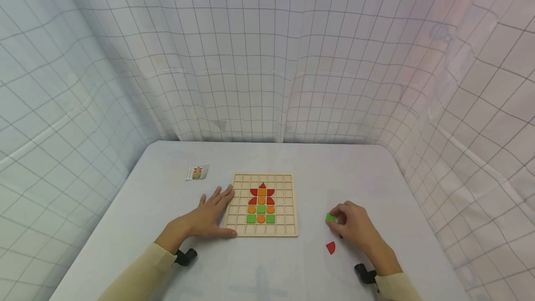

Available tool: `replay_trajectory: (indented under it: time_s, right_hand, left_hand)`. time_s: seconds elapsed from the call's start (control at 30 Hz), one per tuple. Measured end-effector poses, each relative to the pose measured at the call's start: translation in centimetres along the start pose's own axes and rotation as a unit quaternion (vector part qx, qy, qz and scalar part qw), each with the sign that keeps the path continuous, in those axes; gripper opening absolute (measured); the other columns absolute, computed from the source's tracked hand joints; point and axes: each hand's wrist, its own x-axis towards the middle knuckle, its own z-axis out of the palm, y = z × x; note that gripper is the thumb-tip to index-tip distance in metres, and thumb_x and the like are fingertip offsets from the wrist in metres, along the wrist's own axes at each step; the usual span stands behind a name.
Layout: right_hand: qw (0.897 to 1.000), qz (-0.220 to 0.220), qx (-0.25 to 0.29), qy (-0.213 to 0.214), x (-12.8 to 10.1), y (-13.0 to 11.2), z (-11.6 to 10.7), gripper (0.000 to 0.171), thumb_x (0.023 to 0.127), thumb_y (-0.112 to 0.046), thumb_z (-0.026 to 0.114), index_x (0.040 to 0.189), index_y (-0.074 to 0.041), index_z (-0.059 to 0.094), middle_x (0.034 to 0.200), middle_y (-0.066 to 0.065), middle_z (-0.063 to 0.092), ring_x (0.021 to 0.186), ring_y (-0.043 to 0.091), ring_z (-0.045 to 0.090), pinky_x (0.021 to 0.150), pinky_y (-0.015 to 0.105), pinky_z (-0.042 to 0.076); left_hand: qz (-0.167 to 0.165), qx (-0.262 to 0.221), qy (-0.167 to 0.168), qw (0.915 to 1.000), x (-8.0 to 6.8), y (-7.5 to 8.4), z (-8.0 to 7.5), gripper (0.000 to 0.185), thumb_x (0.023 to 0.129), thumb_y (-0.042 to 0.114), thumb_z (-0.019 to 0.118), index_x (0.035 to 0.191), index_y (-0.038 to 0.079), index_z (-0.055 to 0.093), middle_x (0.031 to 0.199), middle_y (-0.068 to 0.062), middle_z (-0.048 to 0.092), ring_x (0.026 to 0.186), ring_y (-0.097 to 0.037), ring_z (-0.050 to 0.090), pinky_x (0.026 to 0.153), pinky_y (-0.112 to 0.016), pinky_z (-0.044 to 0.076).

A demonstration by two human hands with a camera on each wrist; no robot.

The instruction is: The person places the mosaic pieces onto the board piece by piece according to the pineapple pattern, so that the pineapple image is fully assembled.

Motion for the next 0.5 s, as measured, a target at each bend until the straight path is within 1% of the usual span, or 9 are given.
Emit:
replay_trajectory:
  time_s: [0.13,0.33,0.5]
  right_hand:
    - [1.0,-0.005,0.008,-0.001,0.5,-0.7,0.1,0.022,0.09,-0.001,0.098,0.106,-0.01,0.087,0.09,-0.008,0.074,0.078,-0.004,0.065,0.07,0.022,0.06]
    - [1.0,-0.02,0.021,-0.007,1.1,-2.1,0.5,0.023,0.09,-0.001,0.098,0.107,-0.01,0.087,0.095,-0.007,0.078,0.082,-0.003,0.067,0.074,0.023,0.063]
    - [0.998,-0.043,0.037,-0.013,1.5,-3.3,1.1,0.024,0.089,0.003,0.097,0.108,-0.009,0.087,0.099,-0.003,0.08,0.084,-0.003,0.069,0.076,0.024,0.065]
  left_hand:
    - [0.0,-0.001,0.001,1.0,0.0,0.1,-0.1,0.136,0.09,0.069,0.093,0.188,0.009,0.019,0.199,-0.011,0.011,0.185,-0.047,0.007,0.141,-0.086,0.005]
    - [0.001,-0.005,-0.001,1.0,-0.1,0.2,-0.2,0.135,0.091,0.068,0.093,0.188,0.009,0.019,0.199,-0.011,0.01,0.185,-0.047,0.006,0.141,-0.086,0.005]
    - [0.003,-0.008,-0.005,1.0,-0.3,0.2,-0.3,0.135,0.091,0.068,0.092,0.188,0.008,0.018,0.199,-0.012,0.009,0.185,-0.048,0.005,0.141,-0.086,0.004]
